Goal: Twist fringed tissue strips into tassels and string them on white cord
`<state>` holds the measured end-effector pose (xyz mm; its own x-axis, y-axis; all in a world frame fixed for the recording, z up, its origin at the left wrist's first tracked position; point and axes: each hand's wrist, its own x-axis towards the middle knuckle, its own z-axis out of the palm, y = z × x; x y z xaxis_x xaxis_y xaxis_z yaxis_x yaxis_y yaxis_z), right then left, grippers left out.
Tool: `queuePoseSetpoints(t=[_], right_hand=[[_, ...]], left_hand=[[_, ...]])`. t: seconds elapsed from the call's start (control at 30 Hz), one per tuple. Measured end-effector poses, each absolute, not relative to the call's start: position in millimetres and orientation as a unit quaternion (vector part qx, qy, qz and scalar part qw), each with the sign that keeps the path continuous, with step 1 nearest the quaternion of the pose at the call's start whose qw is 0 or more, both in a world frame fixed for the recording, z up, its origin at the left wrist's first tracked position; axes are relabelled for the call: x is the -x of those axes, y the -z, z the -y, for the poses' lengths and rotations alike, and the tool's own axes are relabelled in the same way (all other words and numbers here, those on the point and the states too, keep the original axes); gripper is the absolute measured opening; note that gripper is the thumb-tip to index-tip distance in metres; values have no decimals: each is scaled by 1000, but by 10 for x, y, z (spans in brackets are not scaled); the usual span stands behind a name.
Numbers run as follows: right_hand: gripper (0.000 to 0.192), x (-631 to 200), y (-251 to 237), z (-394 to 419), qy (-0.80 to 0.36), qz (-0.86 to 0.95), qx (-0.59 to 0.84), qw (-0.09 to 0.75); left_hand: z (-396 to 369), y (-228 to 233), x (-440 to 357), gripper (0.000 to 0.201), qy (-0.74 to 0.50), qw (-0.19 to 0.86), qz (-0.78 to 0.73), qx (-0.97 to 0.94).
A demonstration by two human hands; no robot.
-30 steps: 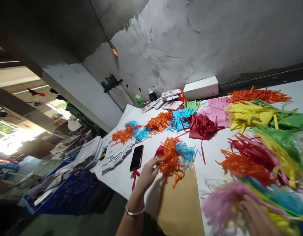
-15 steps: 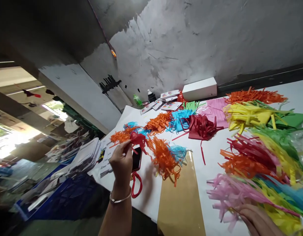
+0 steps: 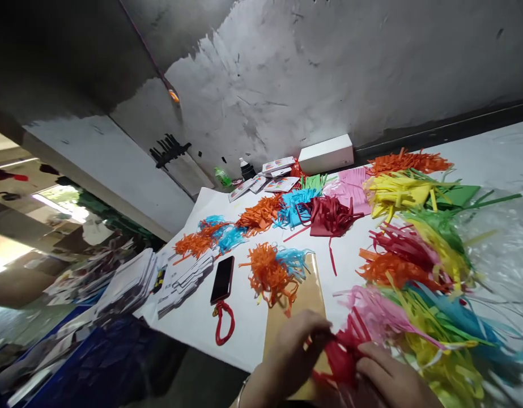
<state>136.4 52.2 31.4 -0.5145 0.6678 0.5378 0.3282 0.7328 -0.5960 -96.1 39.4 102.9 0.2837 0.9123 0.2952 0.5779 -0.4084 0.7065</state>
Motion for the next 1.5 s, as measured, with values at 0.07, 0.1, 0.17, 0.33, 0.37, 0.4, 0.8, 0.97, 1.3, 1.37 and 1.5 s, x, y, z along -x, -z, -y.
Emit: queuePoseSetpoints(t=[0.07,0.1,0.17,0.33,0.37,0.4,0.8,0.97,1.3,1.37,1.5], right_hand=[[25,-1371,-379,-484,-196,817,324,434],[25,-1374,-408,-468,-191,805,336,450],[23,-1366,-459,-443,-204,796,344,455],[21,-1275,-482,-403,-283,802,326,412],[21,-1258,-474,-394,-293,802,325,406],[22,-1245,-465,-384,-300,802,325,402],[17,-1361,-542,-300,-305,736,378,472],[20,-1317,-618,-274,-343,722,405,445],[22,-1319,-648,-291,-374,701,431,428],[21,-1328,-643,-283,-381,695,432,431],[21,-1336,-624,-279,-392,692,424,433]], left_hand=[[-447,-958,996,17,-430,255,-563,-658],[-473,-927,1007,16,-457,259,-586,-617],[-500,-874,986,16,-477,285,-597,-578],[-406,-749,703,24,-479,454,-497,-564],[-381,-723,639,26,-482,492,-483,-540],[-363,-700,584,28,-485,527,-474,-513],[-374,-759,703,36,-575,494,-526,-386],[-265,-712,531,40,-522,567,-505,-388],[-285,-604,380,39,-478,706,-413,-321],[-303,-591,368,39,-476,717,-395,-321],[-317,-574,348,37,-482,721,-380,-320]])
